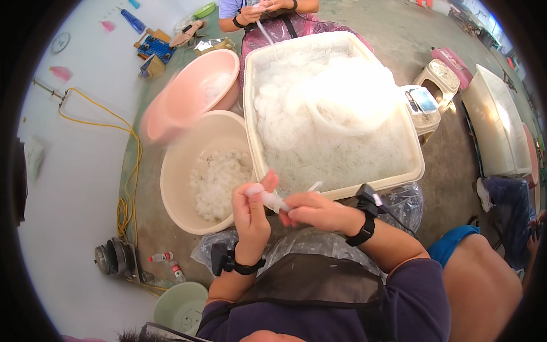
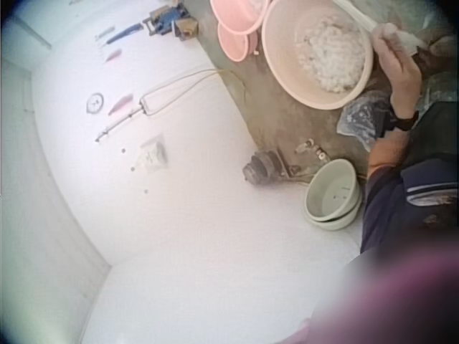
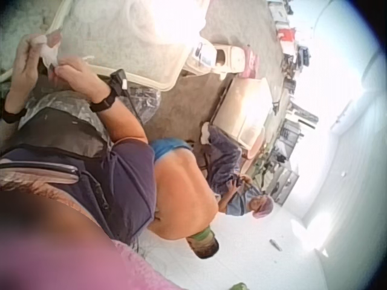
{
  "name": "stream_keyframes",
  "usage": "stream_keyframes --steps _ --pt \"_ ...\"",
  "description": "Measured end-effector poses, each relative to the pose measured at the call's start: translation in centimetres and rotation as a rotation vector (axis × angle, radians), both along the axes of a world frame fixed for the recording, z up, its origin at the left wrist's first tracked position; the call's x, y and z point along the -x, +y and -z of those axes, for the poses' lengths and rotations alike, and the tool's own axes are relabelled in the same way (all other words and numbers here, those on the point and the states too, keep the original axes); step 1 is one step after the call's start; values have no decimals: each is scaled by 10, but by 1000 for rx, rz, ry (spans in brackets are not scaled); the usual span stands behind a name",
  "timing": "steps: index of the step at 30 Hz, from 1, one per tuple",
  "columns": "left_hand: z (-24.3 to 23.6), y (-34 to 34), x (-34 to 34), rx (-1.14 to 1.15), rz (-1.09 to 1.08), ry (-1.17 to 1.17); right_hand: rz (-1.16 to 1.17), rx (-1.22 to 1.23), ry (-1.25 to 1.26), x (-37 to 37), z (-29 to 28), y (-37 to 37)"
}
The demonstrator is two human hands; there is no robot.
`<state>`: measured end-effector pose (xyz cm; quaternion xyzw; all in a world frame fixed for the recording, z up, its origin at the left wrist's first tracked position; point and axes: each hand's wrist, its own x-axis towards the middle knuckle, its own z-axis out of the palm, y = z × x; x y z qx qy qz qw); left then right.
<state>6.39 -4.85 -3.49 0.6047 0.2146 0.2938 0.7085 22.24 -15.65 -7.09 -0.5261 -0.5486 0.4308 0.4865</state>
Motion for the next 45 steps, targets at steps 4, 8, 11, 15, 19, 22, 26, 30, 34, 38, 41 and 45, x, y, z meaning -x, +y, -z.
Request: stream_keyframes --steps 4,8,11,15,19,22,26,30,34,38,41,45 --pt "3 9 -1 358 -49 -80 -59 41 127 26 18 6" --pt "12 51 26 350 278 147 25 13 -155 31 29 14" --pt "27 78 41 326 374 243 198 38 -60 2 21 24" --pt "54 63 46 530 267 187 351 -96 -250 -7 4 32" --pt "96 25 55 660 199 149 -190 -317 -92 38 12 16" --pt "135 18 74 645 231 157 -262 50 408 48 43 -13" --pt "173 38 103 270 -34 321 -207 231 -26 47 119 0" --pt "193 34 82 -130 -30 285 -10 67 -38 65 176 7" --pt "182 24 84 581 -38 369 -157 195 228 69 180 -6" --pt "179 21 95 548 -71 369 -192 329 345 58 145 -22" --pt "194 20 91 586 2 358 -174 367 403 54 122 -25" --pt "209 14 87 484 46 349 -173 288 420 55 122 -26"
